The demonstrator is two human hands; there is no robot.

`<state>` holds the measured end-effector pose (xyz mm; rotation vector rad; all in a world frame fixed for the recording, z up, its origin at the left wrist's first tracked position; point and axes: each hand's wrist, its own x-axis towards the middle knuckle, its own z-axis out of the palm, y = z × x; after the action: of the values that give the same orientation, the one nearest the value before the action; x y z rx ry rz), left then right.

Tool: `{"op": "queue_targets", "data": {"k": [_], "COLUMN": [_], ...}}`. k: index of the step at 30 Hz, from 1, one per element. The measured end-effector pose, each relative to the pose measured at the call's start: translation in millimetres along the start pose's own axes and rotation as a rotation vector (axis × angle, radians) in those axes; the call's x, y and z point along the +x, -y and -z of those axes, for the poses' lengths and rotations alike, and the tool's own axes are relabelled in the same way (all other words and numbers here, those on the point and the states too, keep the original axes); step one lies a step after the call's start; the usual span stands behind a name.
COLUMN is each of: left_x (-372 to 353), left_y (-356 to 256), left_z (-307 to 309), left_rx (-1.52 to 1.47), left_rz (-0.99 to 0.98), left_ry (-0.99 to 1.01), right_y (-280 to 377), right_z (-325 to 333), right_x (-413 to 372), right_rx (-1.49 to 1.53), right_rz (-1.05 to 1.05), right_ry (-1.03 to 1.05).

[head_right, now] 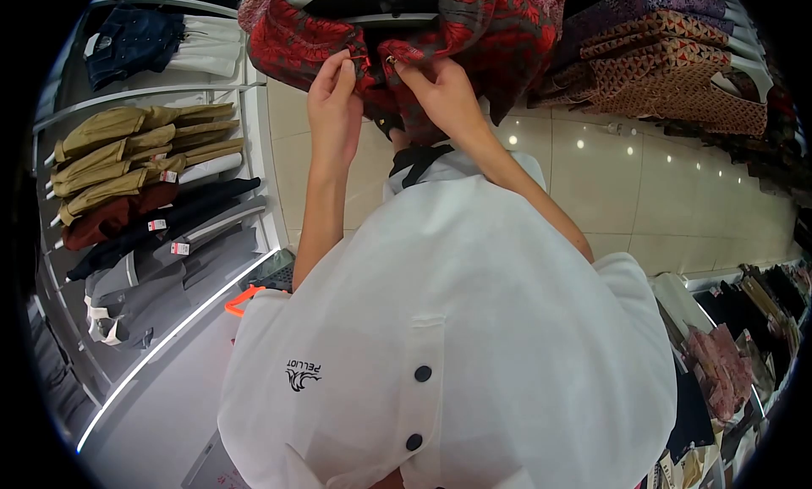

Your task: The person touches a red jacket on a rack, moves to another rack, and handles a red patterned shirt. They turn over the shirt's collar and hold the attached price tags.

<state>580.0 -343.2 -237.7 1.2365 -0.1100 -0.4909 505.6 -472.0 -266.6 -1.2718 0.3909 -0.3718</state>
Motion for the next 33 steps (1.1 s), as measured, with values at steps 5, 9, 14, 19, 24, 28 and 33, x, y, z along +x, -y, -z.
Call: {"op": "queue_targets", "data": {"k": [5, 9, 14, 19, 24, 28, 33], "left_x": [-2, -1, 1, -2, -4, -2, -7], "left_y": [-1, -1, 1, -3, -3, 8, 4], "left_z": [0, 2, 6, 6, 6, 12, 1], "left_rx": [-0.15, -0.213, -0.237, -0.299, -0.27, -0.093, 0.153], "left_rz": [0.045, 0.059, 0.075, 0.085, 0.073, 0.024, -0.072], "left_ry": [0.04, 0.095, 0.143, 0.147, 0.171, 0.159, 0.098], "right_y": [-4, -7, -14, -1, 2, 12, 8], "right_z": [0, -2, -3, -5, -6, -14, -8], "right_x": [1, 2, 4, 2, 0, -2, 1], "right_rx": [-0.036, -0.039, -0.064, -0.109, -0.071, -0.03, -0.089], "right_rz": [0.018, 0.053, 0.087, 0.083, 0.068, 0.085, 0.02], "right_ry": [-0.008, -0.003, -0.039, -0.067, -0.038, -0.012, 0.066]}}
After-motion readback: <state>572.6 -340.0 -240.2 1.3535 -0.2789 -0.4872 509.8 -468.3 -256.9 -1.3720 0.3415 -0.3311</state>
